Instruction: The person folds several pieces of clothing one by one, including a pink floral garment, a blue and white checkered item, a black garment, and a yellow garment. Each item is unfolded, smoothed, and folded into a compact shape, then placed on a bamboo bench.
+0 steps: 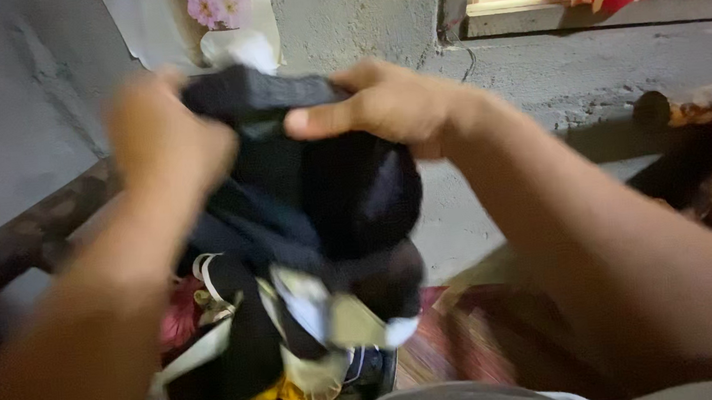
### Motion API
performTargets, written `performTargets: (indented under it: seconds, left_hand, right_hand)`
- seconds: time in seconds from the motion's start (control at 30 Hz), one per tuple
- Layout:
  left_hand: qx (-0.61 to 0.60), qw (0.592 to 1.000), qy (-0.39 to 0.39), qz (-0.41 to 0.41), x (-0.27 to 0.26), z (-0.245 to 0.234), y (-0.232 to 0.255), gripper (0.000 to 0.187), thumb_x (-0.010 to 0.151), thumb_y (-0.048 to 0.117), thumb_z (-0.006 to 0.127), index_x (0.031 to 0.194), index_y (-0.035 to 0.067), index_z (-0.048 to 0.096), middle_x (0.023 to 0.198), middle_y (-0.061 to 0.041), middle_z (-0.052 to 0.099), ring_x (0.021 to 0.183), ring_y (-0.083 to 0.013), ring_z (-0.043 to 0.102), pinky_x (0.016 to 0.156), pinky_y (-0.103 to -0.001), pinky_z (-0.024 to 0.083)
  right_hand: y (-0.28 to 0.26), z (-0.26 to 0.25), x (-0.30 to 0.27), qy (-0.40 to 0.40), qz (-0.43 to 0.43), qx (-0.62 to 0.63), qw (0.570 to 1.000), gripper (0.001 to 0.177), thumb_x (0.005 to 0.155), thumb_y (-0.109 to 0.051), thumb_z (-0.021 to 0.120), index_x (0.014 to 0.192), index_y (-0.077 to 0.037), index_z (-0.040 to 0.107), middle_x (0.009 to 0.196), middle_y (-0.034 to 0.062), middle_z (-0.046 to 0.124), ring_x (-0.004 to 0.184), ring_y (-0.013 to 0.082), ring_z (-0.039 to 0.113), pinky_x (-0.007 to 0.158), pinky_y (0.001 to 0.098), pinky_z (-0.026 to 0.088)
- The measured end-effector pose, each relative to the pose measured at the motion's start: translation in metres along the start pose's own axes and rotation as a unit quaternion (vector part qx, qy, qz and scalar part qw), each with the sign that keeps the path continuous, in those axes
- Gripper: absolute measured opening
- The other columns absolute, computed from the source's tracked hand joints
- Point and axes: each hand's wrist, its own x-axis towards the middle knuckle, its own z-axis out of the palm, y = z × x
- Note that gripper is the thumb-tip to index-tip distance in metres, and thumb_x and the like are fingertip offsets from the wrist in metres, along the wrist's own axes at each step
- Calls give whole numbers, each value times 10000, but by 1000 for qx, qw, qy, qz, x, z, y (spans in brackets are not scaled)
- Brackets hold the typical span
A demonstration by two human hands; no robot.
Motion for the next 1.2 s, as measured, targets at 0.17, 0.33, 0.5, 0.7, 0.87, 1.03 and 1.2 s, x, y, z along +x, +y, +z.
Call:
performTargets:
  seconds: [0.17,0.33,0.5,0.7,0.87,1.03,1.2]
  left_hand:
    - [21,996,79,-26,62,-3,-35,164,878,78,733,1021,12,685,1042,-219,714,1031,-392,716,888,-461,577]
    - [78,989,-122,-25,13,7,-29,459,724,7,723,1177,82,739,1087,-286,693,1019,-470,660,905,-521,513]
    - [-250,877,-398,-102,-62,14,11,818,497,328,968,1220,127,644,1096,-158,766,1001,-302,722,871,-396,564]
    - [-37,936,-278,-214,-89,17,28,594,685,118,809,1248,227,652,1064,-166,764,1049,-376,721,923,-441,554]
    - [-38,998,35,-20,-77,16,-24,464,599,12,764,1057,67,722,978,-188,738,923,-390,712,835,-484,529]
    - [-461,780,-217,-364,-64,25,-17,222,846,50,647,1047,54,740,942,-107,750,839,-261,719,783,-426,566]
    - [-435,694,-367,-440,-42,25,-1,220,831,47,607,1020,19,716,950,-183,742,799,-339,713,759,-490,576]
  right_hand:
    - [-13,-19,35,100,122,-210,965,488,720,-223,899,1137,-22,746,1005,153,771,915,241,723,837,381,566]
    - [41,-5,42,4,-265,-445,855,626,703,-1,827,1308,-155,794,1144,151,766,939,274,715,808,384,595]
    - [57,60,29,44,331,191,923,365,780,-188,758,1102,-17,780,1102,92,800,995,220,741,822,382,585]
    - [18,54,25,-84,237,79,965,479,638,-236,802,1047,15,803,967,154,798,874,276,724,754,412,592]
    - [20,65,12,-202,232,-186,933,500,656,-314,904,1039,-26,762,964,124,783,862,242,729,776,374,565]
    - [57,51,9,-119,219,194,949,353,807,-210,829,1037,54,783,995,151,774,854,220,709,827,411,547]
    - [77,34,5,-65,313,435,842,287,898,-133,704,1088,82,715,1060,145,780,978,247,740,961,422,586]
